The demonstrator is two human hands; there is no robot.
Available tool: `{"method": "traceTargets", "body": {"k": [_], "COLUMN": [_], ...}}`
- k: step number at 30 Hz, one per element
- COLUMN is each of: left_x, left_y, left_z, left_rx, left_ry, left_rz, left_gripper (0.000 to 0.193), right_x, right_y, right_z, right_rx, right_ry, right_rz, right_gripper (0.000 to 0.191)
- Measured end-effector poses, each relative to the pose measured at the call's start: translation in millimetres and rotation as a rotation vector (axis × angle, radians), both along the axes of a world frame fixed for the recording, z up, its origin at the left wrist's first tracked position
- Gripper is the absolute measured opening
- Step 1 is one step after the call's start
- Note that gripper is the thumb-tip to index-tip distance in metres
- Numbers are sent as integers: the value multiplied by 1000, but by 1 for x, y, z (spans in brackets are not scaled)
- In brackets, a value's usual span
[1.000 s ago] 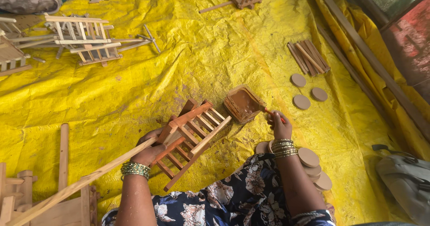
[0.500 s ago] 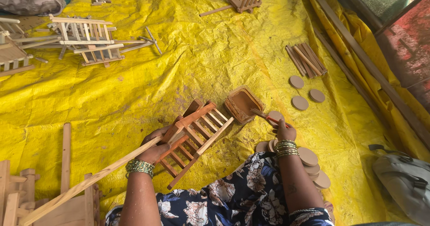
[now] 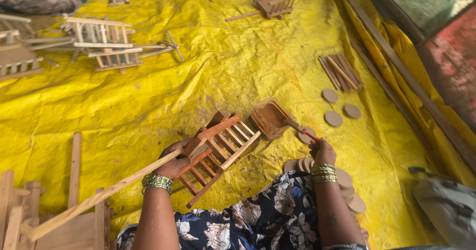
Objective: The person sits on a tarp on the ground and applies a reddish-brown stain with a brush to small wooden chair frames, holding each frame steady with one hand while brushing its rails and slats, dipping the brush into a small container of stain between strokes. Several finished and unfinished chair frames and wooden parts lie around the work area.
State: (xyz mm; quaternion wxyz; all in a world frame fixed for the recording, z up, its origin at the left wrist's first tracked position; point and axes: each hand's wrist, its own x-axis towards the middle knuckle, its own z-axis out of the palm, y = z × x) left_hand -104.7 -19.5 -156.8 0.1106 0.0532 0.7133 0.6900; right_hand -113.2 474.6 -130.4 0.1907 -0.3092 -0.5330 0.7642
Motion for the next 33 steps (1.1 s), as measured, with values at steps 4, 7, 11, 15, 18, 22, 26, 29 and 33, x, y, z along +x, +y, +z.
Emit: {"method": "traceTargets", "body": {"k": [4, 7, 11, 15, 18, 22, 26, 29, 33], "left_x": [-4, -5, -4, -1, 2, 8, 11, 11, 8], "left_y": [-6, -8, -9, -9, -7, -4, -1, -2, -6], "left_z": [-12, -16, -15, -6, 4, 20, 25, 18, 11], "left_rx": [-65, -113, -129, -31, 31, -87, -31, 0, 130], "left_ry": [-23, -92, -142, -47, -25, -74, 15, 51, 65], "left_rz": [74, 117, 108, 49, 2, 39, 4, 1, -31], "left_gripper": [61, 59, 62, 64, 74, 75, 76, 70, 66], "right_x": [-7, -12, -23, -43, -53, -54, -52, -52, -45], "right_y": [-24, -55, -88, -105, -104, -82, -75, -82, -81], "right_z": [-15, -27, -26, -18, -21, -29, -30, -23, -6], "right_rx": [-433, -549, -665, -578, -511, -347, -246, -253, 15], "right_ry": [205, 99, 86, 178, 182, 43, 26, 38, -77], "right_rz": [265, 287, 370, 555, 601, 569, 490, 477, 458], "right_gripper": [24, 27, 27, 23, 26, 32, 36, 38, 43]}}
